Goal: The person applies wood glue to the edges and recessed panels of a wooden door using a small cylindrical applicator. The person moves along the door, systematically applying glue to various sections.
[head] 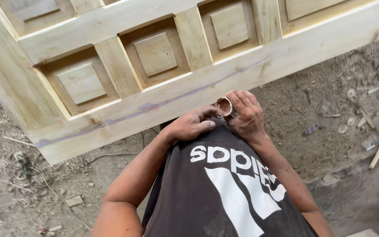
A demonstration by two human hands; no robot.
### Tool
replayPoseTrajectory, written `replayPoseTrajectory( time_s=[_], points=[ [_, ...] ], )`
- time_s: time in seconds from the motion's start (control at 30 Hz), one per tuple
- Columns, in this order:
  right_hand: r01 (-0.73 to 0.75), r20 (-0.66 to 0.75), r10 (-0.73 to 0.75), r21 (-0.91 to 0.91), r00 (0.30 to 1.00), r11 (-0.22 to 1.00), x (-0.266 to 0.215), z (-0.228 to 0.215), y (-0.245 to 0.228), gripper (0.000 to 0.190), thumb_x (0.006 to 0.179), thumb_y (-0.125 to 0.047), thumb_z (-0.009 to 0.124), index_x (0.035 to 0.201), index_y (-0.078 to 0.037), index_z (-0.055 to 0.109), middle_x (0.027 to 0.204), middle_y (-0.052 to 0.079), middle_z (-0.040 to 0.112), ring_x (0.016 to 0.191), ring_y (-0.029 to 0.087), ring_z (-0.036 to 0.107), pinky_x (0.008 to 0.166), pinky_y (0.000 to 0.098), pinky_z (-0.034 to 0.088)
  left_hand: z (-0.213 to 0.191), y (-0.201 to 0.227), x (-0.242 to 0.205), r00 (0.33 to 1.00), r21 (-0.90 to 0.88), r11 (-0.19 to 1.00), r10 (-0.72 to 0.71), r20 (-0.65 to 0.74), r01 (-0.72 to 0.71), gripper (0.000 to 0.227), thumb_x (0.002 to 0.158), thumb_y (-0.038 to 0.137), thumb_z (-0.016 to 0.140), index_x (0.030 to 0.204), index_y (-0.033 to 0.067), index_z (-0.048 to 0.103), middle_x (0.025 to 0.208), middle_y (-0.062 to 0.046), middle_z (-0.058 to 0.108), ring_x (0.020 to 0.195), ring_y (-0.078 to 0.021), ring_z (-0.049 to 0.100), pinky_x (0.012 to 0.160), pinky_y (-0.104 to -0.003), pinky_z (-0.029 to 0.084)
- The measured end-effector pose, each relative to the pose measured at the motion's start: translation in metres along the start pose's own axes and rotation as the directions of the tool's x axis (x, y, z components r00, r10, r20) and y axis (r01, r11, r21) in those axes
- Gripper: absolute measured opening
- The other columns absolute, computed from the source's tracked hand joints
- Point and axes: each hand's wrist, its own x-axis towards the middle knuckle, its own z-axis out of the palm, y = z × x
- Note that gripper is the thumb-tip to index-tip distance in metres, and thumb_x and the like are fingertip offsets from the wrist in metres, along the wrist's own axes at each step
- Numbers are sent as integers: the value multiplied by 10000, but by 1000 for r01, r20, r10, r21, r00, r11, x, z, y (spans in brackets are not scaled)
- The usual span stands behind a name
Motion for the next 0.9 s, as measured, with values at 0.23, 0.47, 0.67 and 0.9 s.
replayPoseTrajectory(
  time_s=[0.23,0.47,0.67,0.9],
  points=[
    [202,127,-225,174,966,964,12,-25,61,506,768,-177,855,1220,-66,656,1184,109,705,1132,322,658,996,456,537,58,35,43,896,687,579,-328,-299,440,593,894,213,579,1477,220,471,1039,-185,738,931,-413,698,850,-507,537],
    [268,146,-296,181,944,946,14,-31,133,475,818,-221,864,1222,-88,655,1138,101,728,1064,294,693,897,417,573,106,27,72,846,425,786,-223,-484,450,534,900,241,589,1427,200,511,953,-202,734,904,-366,728,849,-480,574],
    [211,224,-253,193,941,958,10,-45,191,559,783,-278,897,1258,-110,652,1201,109,724,1126,290,686,929,412,585,88,-30,40,301,88,700,-188,-935,708,724,940,287,526,1615,176,289,932,-221,736,906,-399,725,934,-487,551],
    [235,258,-299,252,919,939,15,-65,201,584,761,-307,904,1254,-110,659,1211,98,724,1164,291,676,966,433,583,75,-53,56,72,-96,615,-243,-967,783,812,932,323,498,1648,147,157,961,-262,737,885,-415,743,901,-501,573]
  ],
)
